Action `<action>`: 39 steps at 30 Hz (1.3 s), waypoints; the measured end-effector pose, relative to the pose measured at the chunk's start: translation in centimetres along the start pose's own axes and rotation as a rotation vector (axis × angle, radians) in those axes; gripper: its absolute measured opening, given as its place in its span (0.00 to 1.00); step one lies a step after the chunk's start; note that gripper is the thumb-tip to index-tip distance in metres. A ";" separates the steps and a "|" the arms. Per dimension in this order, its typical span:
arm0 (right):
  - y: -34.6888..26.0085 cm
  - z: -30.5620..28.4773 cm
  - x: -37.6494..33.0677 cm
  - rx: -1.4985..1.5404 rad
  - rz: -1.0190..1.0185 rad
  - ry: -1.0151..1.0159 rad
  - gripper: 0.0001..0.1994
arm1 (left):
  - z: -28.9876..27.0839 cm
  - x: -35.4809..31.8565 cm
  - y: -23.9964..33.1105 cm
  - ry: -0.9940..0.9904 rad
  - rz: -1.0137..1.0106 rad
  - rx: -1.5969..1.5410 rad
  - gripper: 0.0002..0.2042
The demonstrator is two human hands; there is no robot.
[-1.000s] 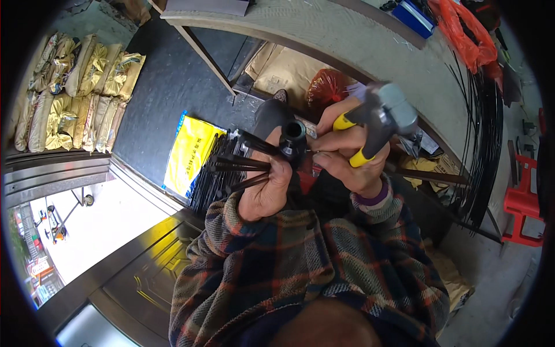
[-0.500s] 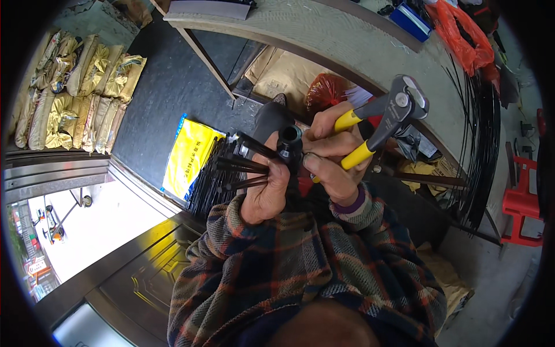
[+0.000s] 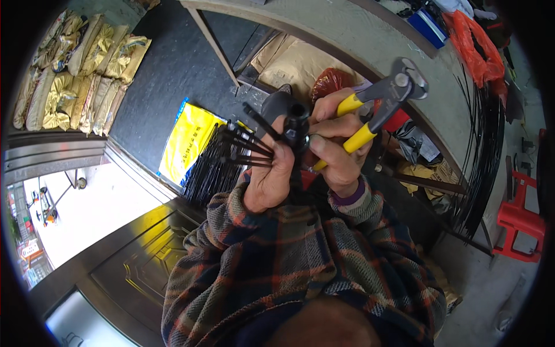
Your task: The recorder is assembling wire harnesses by inserting bundles of black wires into plastic connectors and trimming them with a tool.
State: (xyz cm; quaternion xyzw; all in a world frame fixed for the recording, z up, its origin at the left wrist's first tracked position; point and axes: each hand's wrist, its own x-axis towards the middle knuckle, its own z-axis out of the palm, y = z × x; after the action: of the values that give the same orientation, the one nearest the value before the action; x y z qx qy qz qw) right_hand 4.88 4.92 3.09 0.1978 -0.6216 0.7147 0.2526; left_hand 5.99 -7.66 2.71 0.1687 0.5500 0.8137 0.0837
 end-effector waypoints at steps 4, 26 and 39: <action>-0.1 0.0 0.2 0.053 -0.045 0.063 0.07 | -0.5 0.1 -0.6 0.007 -0.069 0.084 0.15; -5.2 -6.5 3.5 -1.284 -0.191 -0.641 0.09 | -2.6 2.3 -1.0 0.025 0.011 -0.130 0.32; -6.3 -7.5 4.1 -1.507 -0.370 -0.754 0.08 | -1.1 2.0 -1.5 -0.161 -0.110 -0.061 0.33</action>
State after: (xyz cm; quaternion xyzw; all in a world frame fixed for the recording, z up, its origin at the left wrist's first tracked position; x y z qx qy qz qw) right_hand 5.69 13.45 9.38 0.2996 -0.9300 -0.0546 0.2056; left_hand 3.64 -7.38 1.33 0.2005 0.5247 0.8081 0.1775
